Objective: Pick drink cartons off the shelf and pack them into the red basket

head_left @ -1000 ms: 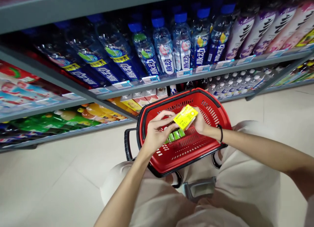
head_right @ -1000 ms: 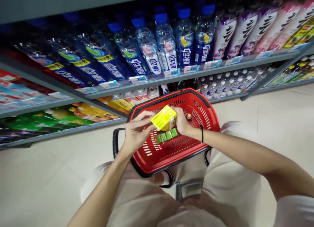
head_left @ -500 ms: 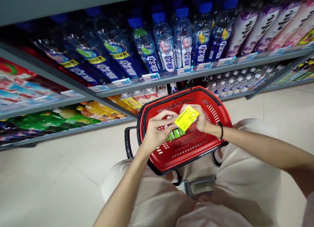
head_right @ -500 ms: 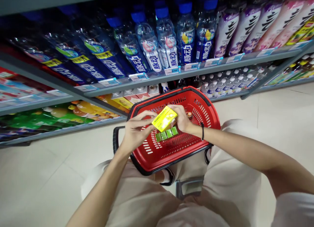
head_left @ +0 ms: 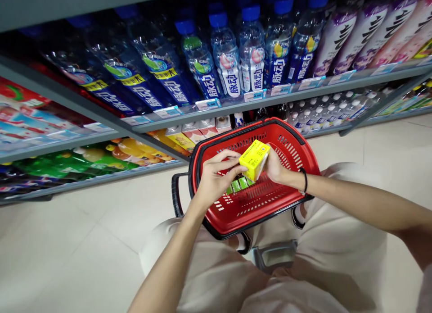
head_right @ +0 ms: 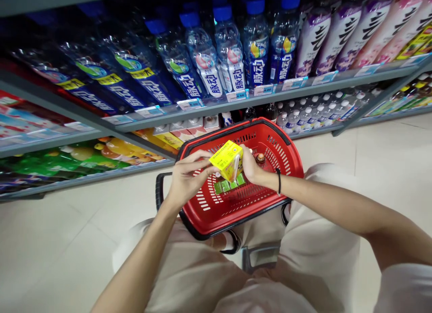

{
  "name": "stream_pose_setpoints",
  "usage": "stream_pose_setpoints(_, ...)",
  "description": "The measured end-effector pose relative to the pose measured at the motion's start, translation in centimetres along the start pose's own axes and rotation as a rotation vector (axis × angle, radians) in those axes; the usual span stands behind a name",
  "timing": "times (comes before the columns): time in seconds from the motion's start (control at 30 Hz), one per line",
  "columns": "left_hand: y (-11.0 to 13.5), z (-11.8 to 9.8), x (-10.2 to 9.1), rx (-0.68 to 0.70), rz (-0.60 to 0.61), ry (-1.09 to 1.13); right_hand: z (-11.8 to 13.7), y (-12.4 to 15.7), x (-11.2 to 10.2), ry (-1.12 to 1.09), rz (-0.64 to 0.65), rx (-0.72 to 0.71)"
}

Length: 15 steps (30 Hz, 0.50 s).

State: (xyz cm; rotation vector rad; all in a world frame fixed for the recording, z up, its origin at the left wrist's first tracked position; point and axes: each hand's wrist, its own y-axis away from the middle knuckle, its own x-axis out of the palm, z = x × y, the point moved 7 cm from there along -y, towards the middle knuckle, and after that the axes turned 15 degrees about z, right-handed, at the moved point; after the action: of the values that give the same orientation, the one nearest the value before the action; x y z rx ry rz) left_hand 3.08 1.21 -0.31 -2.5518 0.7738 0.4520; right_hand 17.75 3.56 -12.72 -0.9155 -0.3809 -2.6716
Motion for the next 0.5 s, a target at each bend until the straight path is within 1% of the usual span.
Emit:
stream_pose_setpoints(0.27, 0.2, 0.0, 0.1, 0.042, 0.011, -0.072, 0.1, 0.3, 1.1, -0.057, -0.024, 0.010)
stream_pose_setpoints(0.4, 0.2, 0.3, 0.3, -0.002, 0.022, -0.097, -0.4, 0.7, 1.3, -0.124, -0.040, 0.044)
stream_pose_setpoints(0.5, 0.1, 0.5, 0.5, -0.037, 0.045, -0.086, -0.6, 0.8, 1.1, -0.139, -0.071, 0.052)
